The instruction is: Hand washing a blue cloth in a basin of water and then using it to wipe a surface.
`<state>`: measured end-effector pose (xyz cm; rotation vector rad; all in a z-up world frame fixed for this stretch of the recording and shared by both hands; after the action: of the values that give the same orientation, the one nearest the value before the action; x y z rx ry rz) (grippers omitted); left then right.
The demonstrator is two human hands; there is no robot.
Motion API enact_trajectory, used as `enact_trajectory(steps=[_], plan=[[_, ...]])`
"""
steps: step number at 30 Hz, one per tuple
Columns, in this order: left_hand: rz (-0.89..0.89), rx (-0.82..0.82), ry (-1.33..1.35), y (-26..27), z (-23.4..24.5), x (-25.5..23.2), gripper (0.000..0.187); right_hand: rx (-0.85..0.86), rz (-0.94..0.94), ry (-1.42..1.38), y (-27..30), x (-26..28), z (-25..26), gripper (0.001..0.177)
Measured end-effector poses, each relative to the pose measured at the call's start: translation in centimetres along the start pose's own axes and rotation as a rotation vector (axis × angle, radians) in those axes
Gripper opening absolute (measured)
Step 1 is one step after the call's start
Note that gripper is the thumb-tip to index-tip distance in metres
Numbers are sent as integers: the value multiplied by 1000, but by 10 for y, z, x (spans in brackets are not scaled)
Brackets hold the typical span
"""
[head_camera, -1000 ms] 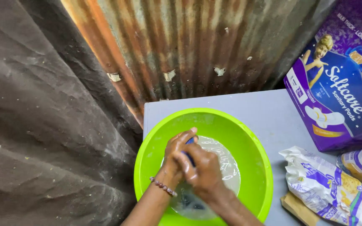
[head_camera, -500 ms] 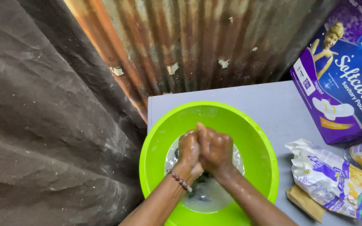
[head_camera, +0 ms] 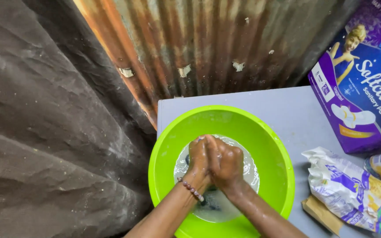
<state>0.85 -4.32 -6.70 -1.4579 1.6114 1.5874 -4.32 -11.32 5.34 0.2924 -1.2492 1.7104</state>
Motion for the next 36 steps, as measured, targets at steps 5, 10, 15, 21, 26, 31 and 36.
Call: enact_trajectory(steps=[5,10,15,21,26,31,36], plan=[[-79,36,-163,-66,16,44,35,-9,-54,61,5,1,-8,56],[-34,-47,39,-9,9,6,21,-1,-21,55,-2,-14,-6,57],[-45,-3,195,18,9,-28,39,-12,119,-53,0,7,-7,44],[-39,92,163,98,-7,-98,27,-59,-154,-77,-36,-50,8,60],[-194,402,-175,65,11,-98,38,26,-626,-568,-60,-58,21,49],[-233,255,19,36,27,-123,26,476,-566,-612,-39,-14,44,71],[-231,292,216,62,26,-160,21,565,-354,-303,-4,-48,20,12]])
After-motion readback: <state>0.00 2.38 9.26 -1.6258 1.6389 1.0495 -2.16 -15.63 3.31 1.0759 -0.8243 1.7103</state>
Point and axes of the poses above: each hand's wrist, its own y-axis away from the middle knuckle, its own z-axis out of the back of the hand, x = y × z, the point moved 2 cm from there along -y, towards the middle knuckle, and after that the axes turned 3 degrees about -y, right-handed, at the moved point
